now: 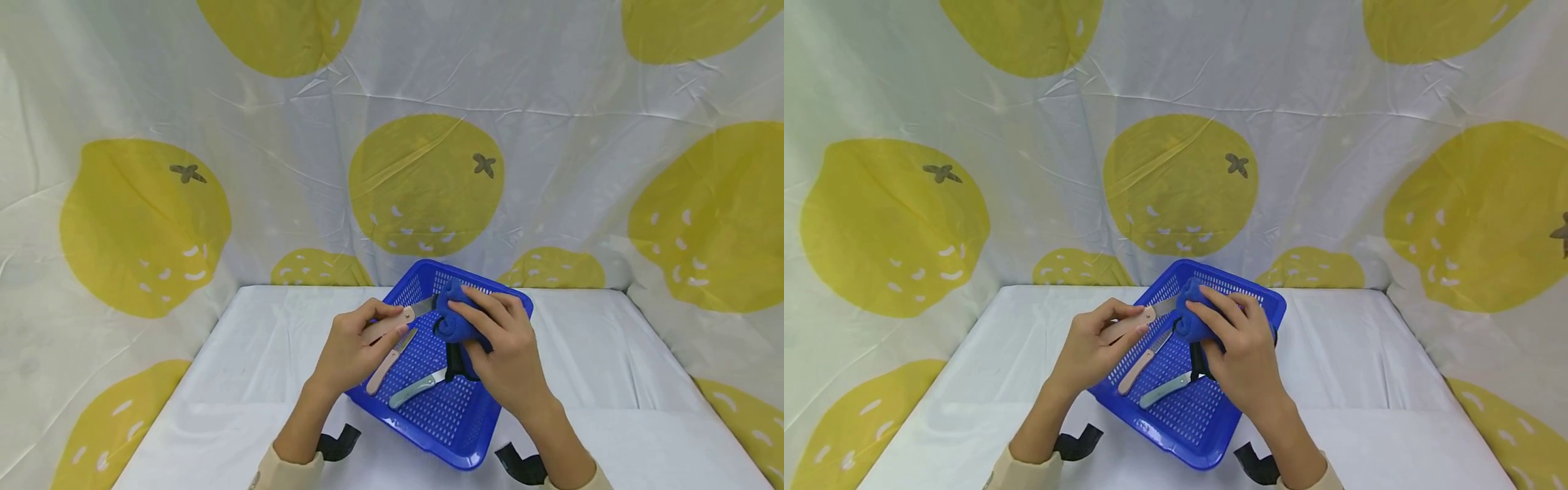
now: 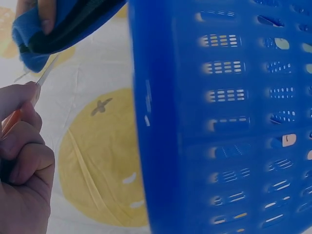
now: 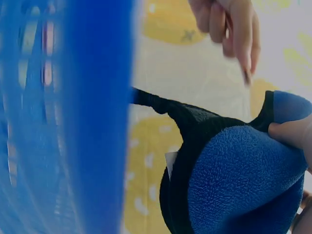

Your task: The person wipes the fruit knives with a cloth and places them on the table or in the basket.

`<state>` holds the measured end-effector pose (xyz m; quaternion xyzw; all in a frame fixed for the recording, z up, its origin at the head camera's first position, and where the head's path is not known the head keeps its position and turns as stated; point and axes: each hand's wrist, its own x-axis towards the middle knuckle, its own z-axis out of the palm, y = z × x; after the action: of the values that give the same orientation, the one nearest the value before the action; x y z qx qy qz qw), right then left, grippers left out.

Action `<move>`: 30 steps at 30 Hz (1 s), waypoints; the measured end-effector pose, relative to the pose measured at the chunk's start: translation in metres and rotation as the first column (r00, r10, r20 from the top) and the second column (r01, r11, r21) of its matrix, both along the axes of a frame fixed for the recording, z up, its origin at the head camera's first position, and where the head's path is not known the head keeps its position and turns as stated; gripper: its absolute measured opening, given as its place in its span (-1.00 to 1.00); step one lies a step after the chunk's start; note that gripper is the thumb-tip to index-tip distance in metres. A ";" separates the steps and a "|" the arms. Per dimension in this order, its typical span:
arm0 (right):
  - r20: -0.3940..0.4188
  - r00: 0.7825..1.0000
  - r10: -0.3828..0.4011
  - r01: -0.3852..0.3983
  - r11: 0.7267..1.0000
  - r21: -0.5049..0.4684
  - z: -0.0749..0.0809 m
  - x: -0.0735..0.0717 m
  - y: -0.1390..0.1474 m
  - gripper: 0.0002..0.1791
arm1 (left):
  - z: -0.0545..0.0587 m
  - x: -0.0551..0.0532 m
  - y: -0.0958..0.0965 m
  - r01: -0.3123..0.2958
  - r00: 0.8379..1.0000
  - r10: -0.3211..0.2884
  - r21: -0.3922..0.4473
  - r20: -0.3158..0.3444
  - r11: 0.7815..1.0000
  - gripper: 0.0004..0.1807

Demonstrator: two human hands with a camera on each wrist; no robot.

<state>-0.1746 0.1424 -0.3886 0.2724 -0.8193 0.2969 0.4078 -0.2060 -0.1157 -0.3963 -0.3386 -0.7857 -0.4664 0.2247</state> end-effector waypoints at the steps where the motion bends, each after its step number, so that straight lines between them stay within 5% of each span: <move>1: -0.013 1.000 0.015 -0.015 1.000 0.011 0.000 0.001 -0.004 -0.46 | 0.001 0.000 0.000 -0.002 1.000 0.002 -0.006 0.002 1.000 -0.82; 13: -0.051 0.995 0.086 -0.081 0.992 0.100 -0.006 0.008 -0.025 -0.47 | 0.002 0.000 0.001 0.027 0.999 -0.030 -0.067 -0.037 0.997 -0.80; 30: -0.010 1.000 -0.020 0.021 0.992 0.123 -0.004 0.007 -0.022 -0.51 | 0.003 0.002 0.003 0.044 0.998 -0.046 -0.038 -0.052 0.998 -0.82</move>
<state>-0.1681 0.1202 -0.3925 0.2899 -0.8371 0.2403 0.3968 -0.2036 -0.1122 -0.3934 -0.3726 -0.7801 -0.4476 0.2286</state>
